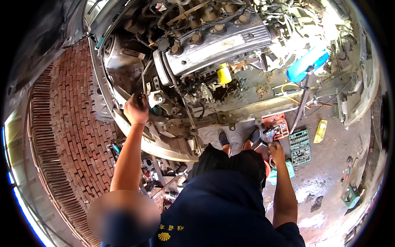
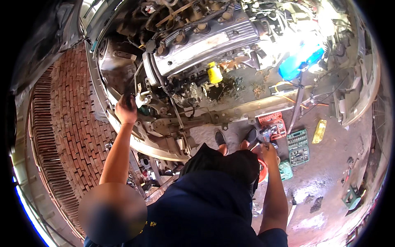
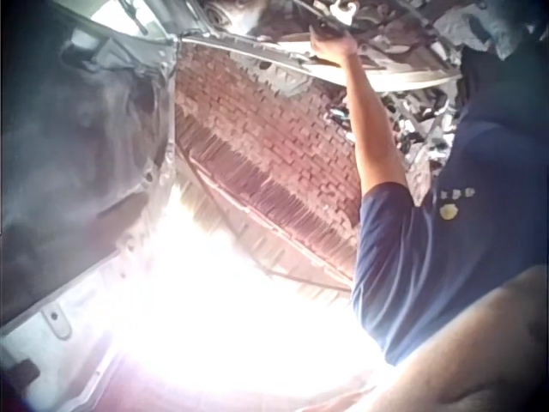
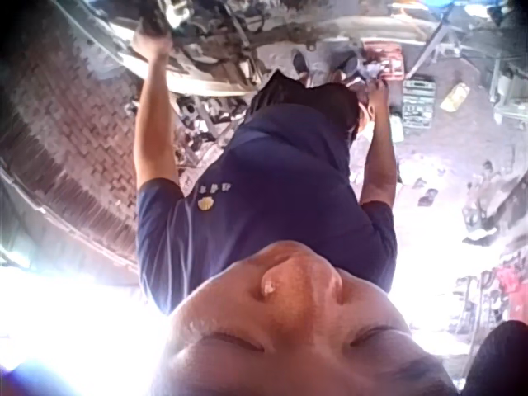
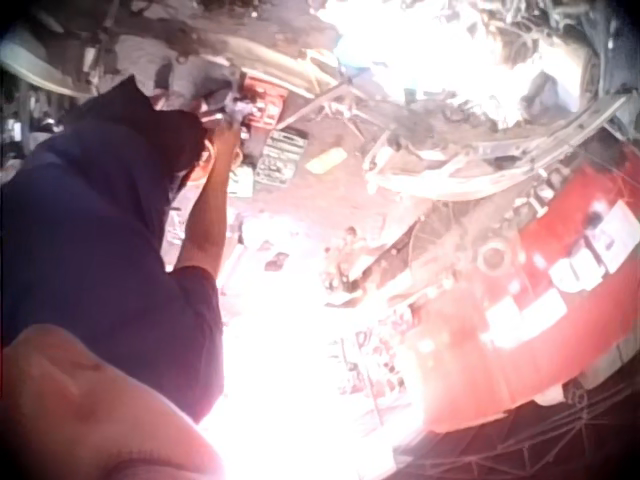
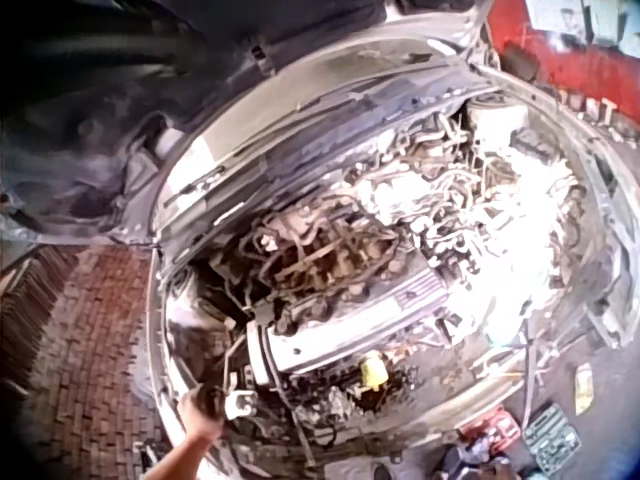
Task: The person works under the hood of a white car, using a ratchet to loosen and remove bolts from the engine. They wipe their hands with a rag and continue to manipulate engine components with both hands.
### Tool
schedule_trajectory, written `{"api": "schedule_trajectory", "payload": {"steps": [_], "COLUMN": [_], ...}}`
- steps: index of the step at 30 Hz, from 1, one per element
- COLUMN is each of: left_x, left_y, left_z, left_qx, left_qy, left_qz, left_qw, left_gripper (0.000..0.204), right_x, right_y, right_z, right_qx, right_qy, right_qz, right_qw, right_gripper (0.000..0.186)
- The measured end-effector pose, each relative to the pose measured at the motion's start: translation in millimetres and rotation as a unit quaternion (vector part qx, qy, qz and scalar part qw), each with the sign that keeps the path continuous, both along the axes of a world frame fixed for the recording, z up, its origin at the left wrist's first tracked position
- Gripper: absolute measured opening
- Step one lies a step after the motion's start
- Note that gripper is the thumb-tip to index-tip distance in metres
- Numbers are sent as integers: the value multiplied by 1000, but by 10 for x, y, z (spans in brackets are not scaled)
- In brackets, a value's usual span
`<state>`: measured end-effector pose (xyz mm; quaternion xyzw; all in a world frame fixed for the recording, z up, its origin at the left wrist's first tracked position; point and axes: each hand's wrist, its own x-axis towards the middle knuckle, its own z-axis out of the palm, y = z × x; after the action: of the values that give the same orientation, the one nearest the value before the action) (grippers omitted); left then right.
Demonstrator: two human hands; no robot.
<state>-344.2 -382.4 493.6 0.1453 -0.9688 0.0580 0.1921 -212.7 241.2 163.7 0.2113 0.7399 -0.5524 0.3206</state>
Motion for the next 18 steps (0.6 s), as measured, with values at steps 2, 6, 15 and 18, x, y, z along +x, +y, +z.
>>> {"api": "schedule_trajectory", "payload": {"steps": [2,6,15,18], "left_x": [-10,52,-46,-27], "left_y": [11,-16,66,86], "left_z": [-17,-18,25,27], "left_qx": [13,8,33,45], "left_qy": [-10,-5,9,13], "left_qz": [2,-9,-33,-36], "left_qw": [1000,1000,999,998], "left_gripper": [20,19,15,15], "right_x": [-304,-1041,-1367,-1175], "right_y": [-405,-1639,-3625,-3708], "right_z": [246,1178,1809,1831], "right_qx": [-22,-95,1,-72], "right_qy": [50,189,311,288], "right_qz": [93,249,174,137], "right_qw": [994,945,934,945], "right_gripper": [35,47,62,51]}}
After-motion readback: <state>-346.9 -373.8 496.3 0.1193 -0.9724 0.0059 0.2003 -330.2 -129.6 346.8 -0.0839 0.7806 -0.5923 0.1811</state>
